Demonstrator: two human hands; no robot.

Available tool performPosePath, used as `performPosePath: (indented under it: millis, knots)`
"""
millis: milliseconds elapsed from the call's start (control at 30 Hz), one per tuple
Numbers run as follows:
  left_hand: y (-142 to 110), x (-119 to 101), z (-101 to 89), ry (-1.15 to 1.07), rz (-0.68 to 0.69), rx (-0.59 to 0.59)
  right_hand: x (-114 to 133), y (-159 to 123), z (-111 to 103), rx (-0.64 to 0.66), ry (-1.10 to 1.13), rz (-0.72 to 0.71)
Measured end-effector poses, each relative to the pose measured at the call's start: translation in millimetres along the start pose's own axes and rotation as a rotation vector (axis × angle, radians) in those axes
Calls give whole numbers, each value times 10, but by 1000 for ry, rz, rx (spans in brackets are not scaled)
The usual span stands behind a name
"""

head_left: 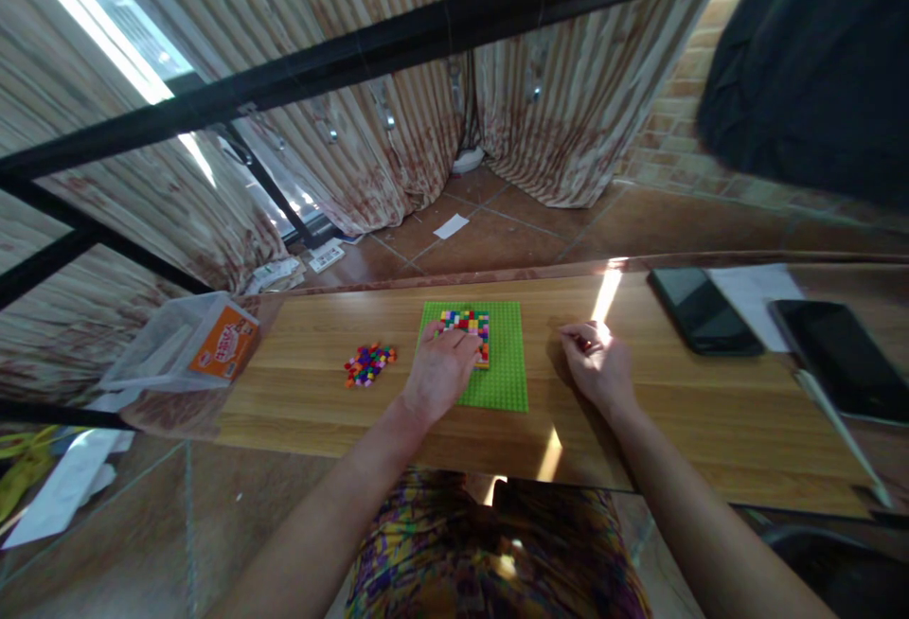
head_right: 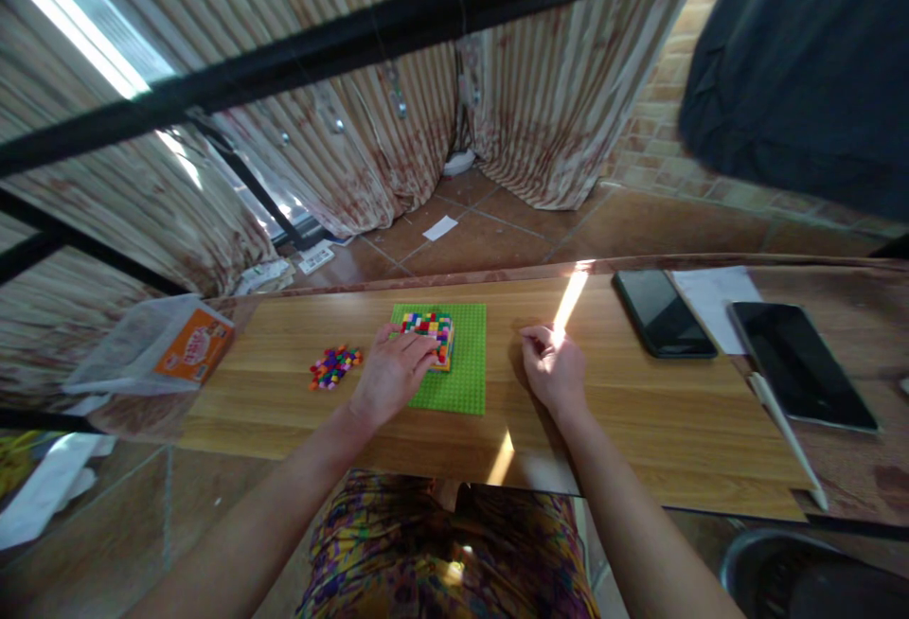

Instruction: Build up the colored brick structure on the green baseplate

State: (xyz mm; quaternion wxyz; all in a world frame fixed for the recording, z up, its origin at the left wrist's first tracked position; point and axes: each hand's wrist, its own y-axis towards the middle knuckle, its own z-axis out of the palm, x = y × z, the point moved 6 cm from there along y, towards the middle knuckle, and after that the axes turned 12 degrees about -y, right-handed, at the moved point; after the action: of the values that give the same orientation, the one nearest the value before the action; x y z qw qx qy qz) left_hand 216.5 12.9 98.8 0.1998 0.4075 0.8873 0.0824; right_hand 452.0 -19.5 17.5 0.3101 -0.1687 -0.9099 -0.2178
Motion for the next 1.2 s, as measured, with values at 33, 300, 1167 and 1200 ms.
performPosePath:
  millis: [33,300,1167,1200]
  knots:
    - [-4,5,0,-10,4,-6,2,0,-3,-1,0,0]
    - [-64,-1,6,-19,16,-64,18,-7,-31,-25,10,-17]
    - [-169,45,42,-125,-38,-157,10,-5,-37,-24,-14,-5]
    - [-167,43,42,-124,-41,-170,9,-5,-36,-22,-13,-4]
